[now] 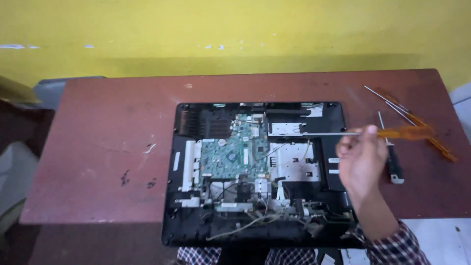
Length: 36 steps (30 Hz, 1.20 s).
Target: The person works on the internal components of an open electronic device, likely a printer, placed on a table. They connect wires to the circuit board and use a screwdriver to tighten screws on the board and other parts.
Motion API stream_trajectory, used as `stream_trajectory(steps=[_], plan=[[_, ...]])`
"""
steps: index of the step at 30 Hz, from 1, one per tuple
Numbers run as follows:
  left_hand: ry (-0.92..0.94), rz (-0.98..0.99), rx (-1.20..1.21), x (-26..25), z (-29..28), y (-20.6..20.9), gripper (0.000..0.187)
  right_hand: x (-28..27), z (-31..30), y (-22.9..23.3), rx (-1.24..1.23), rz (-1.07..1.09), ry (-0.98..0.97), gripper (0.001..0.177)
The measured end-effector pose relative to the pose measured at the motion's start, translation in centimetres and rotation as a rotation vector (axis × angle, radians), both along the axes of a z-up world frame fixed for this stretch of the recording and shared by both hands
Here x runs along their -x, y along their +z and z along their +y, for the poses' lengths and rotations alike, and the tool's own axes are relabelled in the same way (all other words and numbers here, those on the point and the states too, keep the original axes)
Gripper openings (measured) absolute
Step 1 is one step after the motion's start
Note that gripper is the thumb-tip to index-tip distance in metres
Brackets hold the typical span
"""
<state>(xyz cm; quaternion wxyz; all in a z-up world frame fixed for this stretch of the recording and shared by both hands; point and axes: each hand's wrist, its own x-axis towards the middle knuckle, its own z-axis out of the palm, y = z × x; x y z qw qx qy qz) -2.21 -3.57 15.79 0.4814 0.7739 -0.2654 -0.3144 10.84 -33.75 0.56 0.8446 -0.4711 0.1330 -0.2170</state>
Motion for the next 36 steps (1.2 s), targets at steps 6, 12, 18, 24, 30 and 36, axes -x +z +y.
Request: stream_trajectory(steps=[6, 12, 18, 24, 30, 36], plan=[[-0.047, -0.127, 0.137, -6.7, -0.8, -4.2, 0.034, -7.6, 3.1, -3.1, -0.055, 0.098, -0.055, 0.031], [0.255, -0.835, -0.183, -22.7, 2.4, -21.7, 0.034, -11.0, 3.2, -7.4, -0.005, 0.081, -0.055, 0.032], [0.194, -0.956, -0.203, -26.8, 1.3, -27.1, 0.009, -11.6, 3.0, -9.3, 0.028, 0.107, -0.078, 0.033], [0.165, -0.9, -0.089, -28.3, 0.8, -27.4, 0.01, -11.5, 3.9, -10.1, 0.094, 0.121, 0.012, 0.033], [0.195, -0.8, -0.103, -28.5, 1.1, -26.5, 0.013, -10.4, 5.2, -9.7, 0.255, 0.099, 0.074, 0.033], [0.2, -0.591, -0.123, -28.2, 1.3, -25.0, 0.017, -9.6, 5.4, -8.1, 0.554, -0.078, 0.114, 0.034]])
